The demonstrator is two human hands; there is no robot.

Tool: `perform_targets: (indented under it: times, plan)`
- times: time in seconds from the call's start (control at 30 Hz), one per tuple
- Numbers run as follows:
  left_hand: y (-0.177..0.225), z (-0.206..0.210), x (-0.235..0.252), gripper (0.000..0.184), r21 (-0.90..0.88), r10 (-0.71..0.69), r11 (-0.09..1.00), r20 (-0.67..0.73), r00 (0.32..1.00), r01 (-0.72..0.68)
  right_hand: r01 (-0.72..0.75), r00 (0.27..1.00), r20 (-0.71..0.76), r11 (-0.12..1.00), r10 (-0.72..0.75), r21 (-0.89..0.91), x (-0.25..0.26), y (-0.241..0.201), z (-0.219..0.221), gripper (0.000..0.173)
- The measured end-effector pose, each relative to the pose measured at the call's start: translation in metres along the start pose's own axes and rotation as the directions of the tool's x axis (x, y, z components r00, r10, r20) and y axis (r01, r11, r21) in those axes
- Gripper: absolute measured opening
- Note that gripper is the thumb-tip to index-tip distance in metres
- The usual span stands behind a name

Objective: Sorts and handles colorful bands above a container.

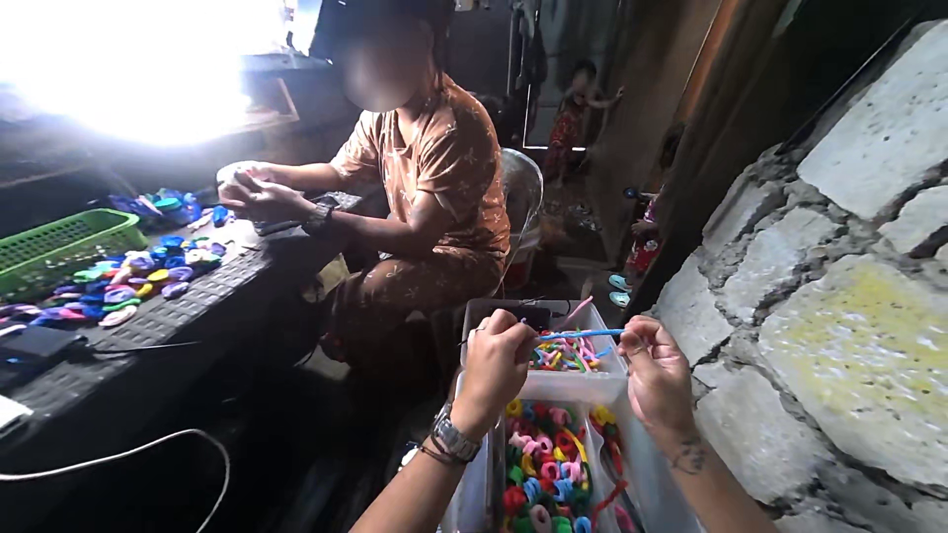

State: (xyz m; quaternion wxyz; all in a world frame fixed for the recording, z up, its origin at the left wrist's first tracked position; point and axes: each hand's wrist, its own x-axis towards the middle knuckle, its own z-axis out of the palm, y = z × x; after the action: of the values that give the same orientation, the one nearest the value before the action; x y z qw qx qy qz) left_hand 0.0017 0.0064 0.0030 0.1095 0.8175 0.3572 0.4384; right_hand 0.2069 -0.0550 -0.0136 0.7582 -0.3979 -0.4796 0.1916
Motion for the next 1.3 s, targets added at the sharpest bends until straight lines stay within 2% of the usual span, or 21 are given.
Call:
perform_targets:
  times: [0.07,0.2,0.33,0.4,0.47,0.53,0.57,0.6,0.67,0.7,0.73,0.77,0.8,0.87,0.9,0.93,0.97,1.03,1.1,1.17,1.3]
  plan:
    - [0.002,-0.001,-0.001,0.013,0.029,0.022,0.999,-0.02,1.0,-0.021,-0.053,0.997,-0.051,0.997,0.051,-0.053,0.001,-0.002,0.002,0.007]
    - [0.002,-0.001,-0.001,0.021,0.024,0.031,0.999,0.018,0.999,-0.032,-0.306,0.948,-0.155,0.929,0.278,-0.207,0.008,-0.008,0.007,0.011]
    - [0.002,0.001,0.001,0.038,-0.073,0.021,0.997,0.023,1.0,-0.019,-0.402,0.91,-0.209,0.885,0.358,-0.236,0.014,-0.009,0.006,0.011]
    - [0.0,0.001,0.0,0.043,-0.201,0.009,0.98,0.033,0.999,-0.002,-0.409,0.907,-0.218,0.88,0.361,-0.243,0.013,-0.011,0.006,0.01]
    - [0.001,0.001,0.0,0.046,-0.302,0.0,0.953,0.013,1.0,0.004,-0.349,0.934,-0.199,0.878,0.297,-0.327,0.013,-0.007,0.003,0.012]
    - [0.0,-0.002,0.002,0.046,-0.224,-0.018,0.974,0.047,0.999,0.028,-0.224,0.974,-0.091,0.806,0.209,-0.548,0.012,0.0,-0.004,0.019]
    - [0.0,-0.005,0.004,0.044,-0.111,-0.053,0.991,0.157,0.986,0.071,-0.165,0.976,-0.007,0.724,0.216,-0.67,0.013,0.003,-0.007,0.023]
    - [0.002,-0.008,0.006,0.041,0.033,-0.136,0.991,0.311,0.941,0.133,-0.136,0.954,0.065,0.618,0.292,-0.774,0.013,0.004,-0.006,0.027]
    - [0.006,-0.005,0.008,0.042,0.281,-0.374,0.925,0.549,0.748,0.256,-0.089,0.861,0.146,0.427,0.487,-0.9,0.009,-0.002,0.002,0.045]
    - [0.006,-0.001,0.007,0.047,0.347,-0.445,0.893,0.586,0.677,0.287,-0.008,0.849,0.209,0.407,0.485,-0.913,0.003,-0.006,0.007,0.049]
    - [0.004,0.002,0.006,0.052,0.377,-0.478,0.876,0.59,0.65,0.302,0.11,0.839,0.317,0.434,0.442,-0.894,-0.001,-0.01,0.011,0.046]
    - [0.003,0.003,0.006,0.055,0.382,-0.484,0.872,0.573,0.661,0.307,0.23,0.793,0.448,0.478,0.413,-0.848,-0.005,-0.013,0.013,0.038]
    - [0.002,0.002,0.007,0.056,0.369,-0.471,0.878,0.551,0.688,0.305,0.315,0.69,0.573,0.53,0.441,-0.787,-0.008,-0.016,0.015,0.032]
    - [0.001,0.002,0.006,0.053,0.325,-0.429,0.9,0.541,0.723,0.292,0.357,0.338,0.701,0.603,0.628,-0.713,-0.018,-0.017,0.022,0.034]
    - [0.001,0.003,0.006,0.051,0.295,-0.403,0.913,0.556,0.727,0.28,0.374,0.169,0.675,0.587,0.719,-0.718,-0.025,-0.015,0.025,0.037]
    - [0.001,0.004,0.005,0.049,0.259,-0.368,0.929,0.575,0.73,0.265,0.418,0.037,0.616,0.548,0.787,-0.725,-0.034,-0.014,0.027,0.04]
    - [0.001,0.006,0.004,0.047,0.217,-0.33,0.944,0.594,0.734,0.249,0.48,-0.052,0.563,0.515,0.825,-0.71,-0.042,-0.012,0.028,0.037]
    - [0.002,0.006,0.003,0.044,0.118,-0.237,0.971,0.615,0.752,0.209,0.543,-0.134,0.52,0.502,0.843,-0.673,-0.051,-0.008,0.029,0.028]
    - [0.0,0.006,0.001,0.038,-0.012,-0.106,0.99,0.571,0.814,0.137,0.513,-0.095,0.584,0.542,0.806,-0.665,-0.047,-0.009,0.028,0.023]
    - [-0.003,0.006,0.0,0.032,-0.155,0.024,0.986,0.501,0.865,0.062,0.444,0.01,0.663,0.59,0.749,-0.674,-0.038,-0.013,0.027,0.024]
    - [0.001,0.001,0.001,0.032,-0.374,0.167,0.926,0.519,0.838,0.047,0.2,0.279,0.655,0.625,0.702,-0.755,-0.022,-0.021,0.017,0.024]
